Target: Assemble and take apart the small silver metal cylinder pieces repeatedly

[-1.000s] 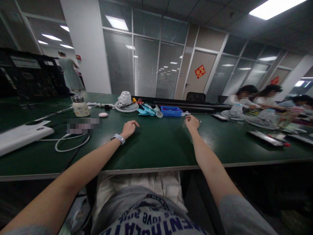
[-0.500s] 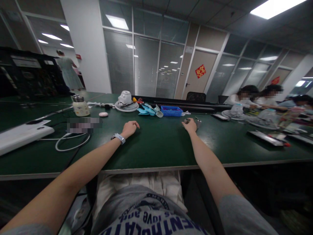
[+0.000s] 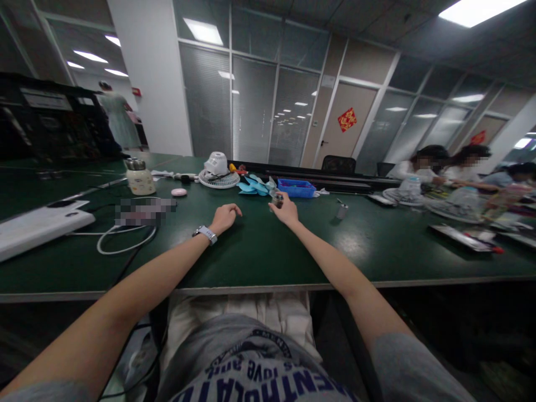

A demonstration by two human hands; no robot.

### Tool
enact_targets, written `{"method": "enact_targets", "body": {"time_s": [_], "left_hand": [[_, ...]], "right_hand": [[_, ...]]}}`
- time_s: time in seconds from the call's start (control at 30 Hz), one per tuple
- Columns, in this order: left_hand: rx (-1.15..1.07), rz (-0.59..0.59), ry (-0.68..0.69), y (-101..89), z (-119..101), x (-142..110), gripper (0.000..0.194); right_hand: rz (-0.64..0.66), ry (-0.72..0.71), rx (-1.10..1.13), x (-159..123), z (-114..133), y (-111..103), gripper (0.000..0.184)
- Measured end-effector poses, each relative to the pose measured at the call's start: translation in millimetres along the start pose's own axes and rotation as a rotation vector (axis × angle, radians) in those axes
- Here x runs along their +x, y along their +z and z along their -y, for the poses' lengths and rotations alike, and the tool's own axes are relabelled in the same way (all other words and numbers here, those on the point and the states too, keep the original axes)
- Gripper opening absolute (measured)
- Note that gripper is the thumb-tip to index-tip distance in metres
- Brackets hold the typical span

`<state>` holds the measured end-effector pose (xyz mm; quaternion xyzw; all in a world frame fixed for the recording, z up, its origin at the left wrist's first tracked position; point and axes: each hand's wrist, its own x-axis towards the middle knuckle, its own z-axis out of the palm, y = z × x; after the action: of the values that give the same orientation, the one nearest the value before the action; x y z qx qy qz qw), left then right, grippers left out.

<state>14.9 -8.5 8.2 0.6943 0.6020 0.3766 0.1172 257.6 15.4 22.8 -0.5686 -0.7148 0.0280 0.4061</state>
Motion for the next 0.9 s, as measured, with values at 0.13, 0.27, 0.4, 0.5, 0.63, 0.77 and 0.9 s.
{"method": "enact_targets", "body": {"time_s": [0.13, 0.27, 0.4, 0.5, 0.63, 0.77, 0.9], "left_hand": [[-0.186, -0.117, 0.064, -0.1, -11.7, -7.4, 0.029], [-0.301, -0.134, 0.183, 1.2, -26.7, -15.2, 0.037], [-0.352, -0.132, 0.22, 2.9, -36.0, -18.0, 0.039], [-0.349, -0.14, 0.183, 3.0, -38.5, -17.0, 0.038], [-0.307, -0.153, 0.112, 0.5, -41.7, -15.9, 0.036], [-0.303, -0.219, 0.112, -4.3, -42.8, -13.5, 0.037], [-0.267, -0.29, 0.067, -6.0, -29.1, -6.1, 0.037]], "right_hand": [[0.112, -0.108, 0.151, -14.3, 36.7, 31.1, 0.053], [0.202, -0.173, 0.179, -28.0, 48.2, 43.5, 0.055], [0.217, -0.201, 0.156, -34.4, 50.8, 43.8, 0.064], [0.222, -0.204, 0.124, -35.6, 52.6, 41.9, 0.068], [0.235, -0.208, 0.086, -36.2, 54.9, 40.1, 0.067], [0.23, -0.209, 0.061, -35.9, 54.8, 41.0, 0.066], [0.22, -0.228, 0.084, -35.1, 51.1, 44.5, 0.067]]}}
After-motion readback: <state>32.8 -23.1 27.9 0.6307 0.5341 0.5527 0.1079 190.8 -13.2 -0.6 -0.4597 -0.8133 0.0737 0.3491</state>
